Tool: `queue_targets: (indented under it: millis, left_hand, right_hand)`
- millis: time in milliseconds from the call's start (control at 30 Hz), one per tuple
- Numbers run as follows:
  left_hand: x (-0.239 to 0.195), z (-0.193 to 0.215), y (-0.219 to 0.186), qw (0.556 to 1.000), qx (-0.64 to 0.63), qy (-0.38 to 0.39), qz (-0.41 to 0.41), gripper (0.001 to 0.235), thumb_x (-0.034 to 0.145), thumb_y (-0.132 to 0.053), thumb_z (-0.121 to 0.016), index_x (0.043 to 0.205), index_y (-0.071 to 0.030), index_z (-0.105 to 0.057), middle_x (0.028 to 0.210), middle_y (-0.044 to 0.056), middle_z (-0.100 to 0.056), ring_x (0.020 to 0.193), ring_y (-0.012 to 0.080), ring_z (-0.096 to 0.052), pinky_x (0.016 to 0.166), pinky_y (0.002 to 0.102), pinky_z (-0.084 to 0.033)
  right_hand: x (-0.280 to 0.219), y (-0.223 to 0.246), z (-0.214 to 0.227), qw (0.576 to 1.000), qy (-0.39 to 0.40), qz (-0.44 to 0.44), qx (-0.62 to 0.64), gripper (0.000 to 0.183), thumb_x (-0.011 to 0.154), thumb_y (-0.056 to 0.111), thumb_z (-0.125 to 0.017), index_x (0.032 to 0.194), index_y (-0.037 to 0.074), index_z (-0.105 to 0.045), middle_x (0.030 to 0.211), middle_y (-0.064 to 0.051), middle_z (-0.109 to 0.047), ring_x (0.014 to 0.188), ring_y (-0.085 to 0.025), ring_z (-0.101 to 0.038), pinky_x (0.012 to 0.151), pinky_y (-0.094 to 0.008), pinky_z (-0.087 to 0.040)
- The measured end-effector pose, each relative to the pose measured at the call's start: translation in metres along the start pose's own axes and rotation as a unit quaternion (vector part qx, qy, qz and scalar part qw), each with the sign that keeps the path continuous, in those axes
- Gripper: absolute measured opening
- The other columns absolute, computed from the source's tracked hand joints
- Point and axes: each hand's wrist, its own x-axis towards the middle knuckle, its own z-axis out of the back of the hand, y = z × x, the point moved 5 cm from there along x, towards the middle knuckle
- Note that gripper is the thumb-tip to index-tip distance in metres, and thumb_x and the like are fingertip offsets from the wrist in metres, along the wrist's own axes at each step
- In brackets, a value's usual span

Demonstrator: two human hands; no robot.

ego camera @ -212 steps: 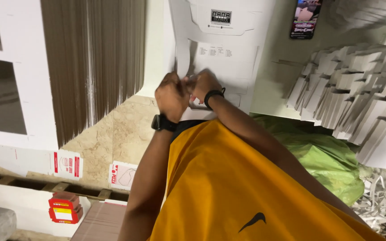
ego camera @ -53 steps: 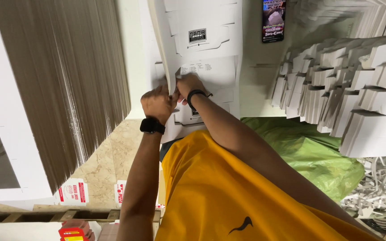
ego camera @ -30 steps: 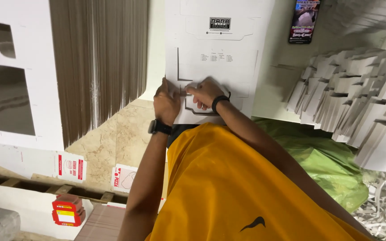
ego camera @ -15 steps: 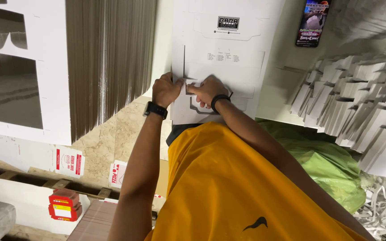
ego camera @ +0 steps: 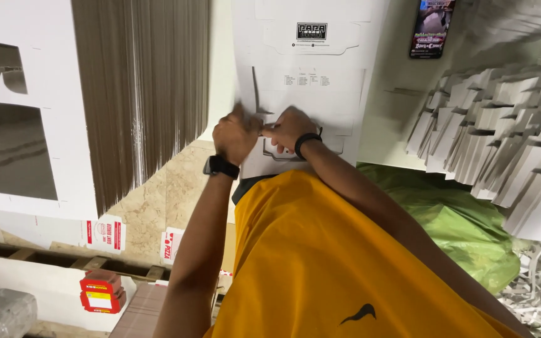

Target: Manually removing waste material from die-cut cardboard sheets to prepare packaging components.

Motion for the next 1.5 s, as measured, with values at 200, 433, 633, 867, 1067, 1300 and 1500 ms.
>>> queue_targets:
  millis: [200, 433, 633, 867, 1067, 1300, 1500]
  left_hand:
    - [0.019, -0.042, 0.025, 0.996, -0.03, 0.047, 0.075, 0.057, 0.084, -0.046, -0.068, 0.12, -0.011, -0.044, 0.096, 0.023, -0.071, 0.094, 0.0469, -0.073, 0.083, 0.057, -0.06]
    - [0.013, -0.035, -0.001, 0.997, -0.003, 0.06, 0.048, 0.055, 0.087, -0.041, -0.072, 0.116, -0.008, -0.04, 0.093, 0.022, -0.071, 0.091, 0.0468, -0.073, 0.082, 0.057, -0.06]
    - [0.005, -0.024, -0.017, 0.996, 0.04, 0.081, 0.029, 0.042, 0.091, -0.026, -0.068, 0.114, -0.006, -0.04, 0.092, 0.023, -0.072, 0.09, 0.046, -0.074, 0.082, 0.056, -0.06]
    - [-0.017, 0.028, -0.061, 0.998, -0.004, 0.036, 0.043, 0.048, 0.085, -0.034, -0.071, 0.113, -0.006, -0.043, 0.091, 0.026, -0.071, 0.088, 0.05, -0.073, 0.08, 0.058, -0.059]
    - [-0.008, 0.026, -0.025, 0.998, -0.009, -0.013, 0.054, 0.059, 0.083, -0.049, -0.074, 0.119, -0.009, -0.048, 0.111, 0.024, -0.07, 0.098, 0.0482, -0.071, 0.084, 0.059, -0.059]
    - [-0.014, -0.031, 0.015, 0.99, -0.007, -0.109, 0.089, 0.061, 0.08, -0.046, -0.076, 0.122, -0.006, -0.058, 0.106, 0.019, -0.065, 0.099, 0.045, -0.07, 0.08, 0.058, -0.06]
    - [-0.006, -0.05, 0.023, 0.988, 0.033, -0.114, 0.101, 0.065, 0.078, -0.047, -0.076, 0.123, -0.007, -0.053, 0.113, 0.016, -0.056, 0.108, 0.0422, -0.065, 0.09, 0.057, -0.056]
  right_hand:
    - [-0.004, 0.007, 0.005, 1.0, -0.001, -0.012, 0.008, 0.031, 0.08, 0.04, -0.074, 0.065, 0.013, -0.075, 0.053, -0.006, -0.068, 0.041, -0.017, -0.063, 0.046, -0.026, -0.049]
    - [0.013, -0.007, 0.0, 1.0, 0.0, -0.024, -0.018, 0.012, 0.073, 0.025, -0.073, 0.068, 0.014, -0.075, 0.051, 0.0, -0.067, 0.045, -0.018, -0.068, 0.053, -0.031, -0.053]
    - [0.021, -0.017, -0.002, 0.999, -0.001, -0.043, -0.011, 0.012, 0.076, 0.025, -0.069, 0.065, 0.019, -0.073, 0.052, 0.002, -0.068, 0.045, -0.017, -0.067, 0.06, -0.03, -0.053]
    - [0.063, -0.034, 0.012, 0.994, -0.016, -0.103, 0.011, 0.022, 0.092, 0.03, -0.064, 0.087, 0.01, -0.073, 0.067, 0.001, -0.073, 0.07, -0.02, -0.072, 0.077, -0.03, -0.053]
    - [0.021, 0.004, 0.027, 0.999, 0.002, -0.027, -0.047, 0.029, 0.083, 0.033, -0.07, 0.066, 0.011, -0.073, 0.055, -0.005, -0.07, 0.054, -0.022, -0.071, 0.067, -0.034, -0.057]
    - [0.012, -0.007, 0.008, 0.998, 0.036, -0.027, 0.037, 0.045, 0.078, 0.053, -0.071, 0.061, 0.011, -0.075, 0.055, -0.007, -0.07, 0.044, -0.02, -0.068, 0.054, -0.032, -0.055]
    - [0.006, -0.002, 0.013, 0.998, 0.024, -0.013, 0.057, 0.041, 0.073, 0.052, -0.071, 0.058, 0.014, -0.074, 0.052, -0.005, -0.069, 0.041, -0.019, -0.066, 0.05, -0.03, -0.055]
